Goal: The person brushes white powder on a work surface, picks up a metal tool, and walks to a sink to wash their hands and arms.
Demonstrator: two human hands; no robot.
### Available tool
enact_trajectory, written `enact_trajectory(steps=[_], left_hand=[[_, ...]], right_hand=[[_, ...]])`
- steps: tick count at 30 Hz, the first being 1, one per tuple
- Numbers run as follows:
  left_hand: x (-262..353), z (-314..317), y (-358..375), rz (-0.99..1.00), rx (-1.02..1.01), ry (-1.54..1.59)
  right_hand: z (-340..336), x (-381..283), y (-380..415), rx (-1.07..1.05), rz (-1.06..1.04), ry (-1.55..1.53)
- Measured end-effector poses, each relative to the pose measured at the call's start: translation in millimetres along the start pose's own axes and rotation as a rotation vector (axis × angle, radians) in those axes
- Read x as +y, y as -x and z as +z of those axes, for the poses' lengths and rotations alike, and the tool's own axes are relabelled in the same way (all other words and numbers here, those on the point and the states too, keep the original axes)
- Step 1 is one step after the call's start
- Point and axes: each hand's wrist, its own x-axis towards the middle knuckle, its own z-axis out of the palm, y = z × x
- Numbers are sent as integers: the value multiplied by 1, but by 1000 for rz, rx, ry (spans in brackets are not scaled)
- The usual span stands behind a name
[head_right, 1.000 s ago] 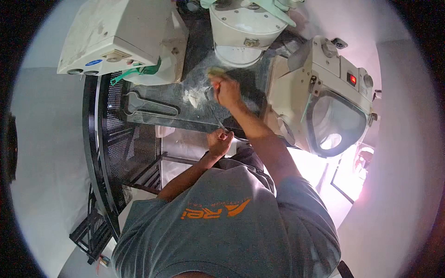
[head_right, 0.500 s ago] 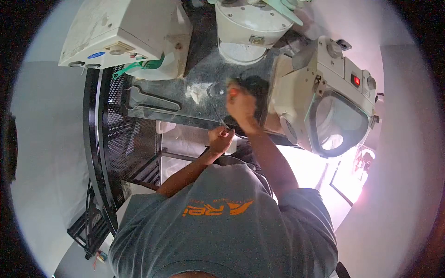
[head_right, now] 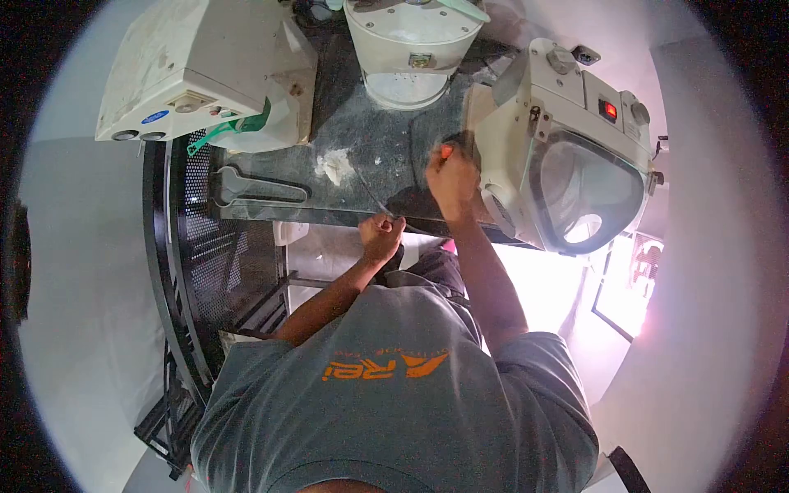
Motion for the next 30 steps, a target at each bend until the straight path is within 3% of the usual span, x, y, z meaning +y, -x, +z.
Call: enact_trajectory(steps=[3, 5, 8, 11, 14, 17, 21, 23, 24, 26, 30], left_hand=[[-4, 3, -1, 5, 16, 45], [-18, 6, -2, 39, 4, 29], [-13, 6, -5, 51, -3, 60], [-19, 8, -6, 60, -18, 47], [-7, 1, -7, 20, -23, 37], [4, -4, -6, -2, -38, -13], [-14, 1, 5, -24, -19, -58], [-25, 4, 10, 17, 10, -62], [-37, 8, 12, -62, -75, -74], [-25, 6, 15, -19, 26, -81], [-23, 3, 14, -15, 36, -36]], right_hand=[[20, -20, 24, -26, -189, -94], [35, -42, 42, -143, -190, -164], [48, -53, 46, -133, -197, -493], [33, -45, 31, -116, -117, -590], [28, -26, -1, 111, -180, -408], [36, -35, -19, 6, -227, -178], [51, -69, -17, -316, -284, -368], [57, -79, -27, -293, -212, -478], [52, -86, -37, -287, -142, -529], [57, -101, -54, -245, -77, -578], [100, -145, -100, -87, -522, -492]])
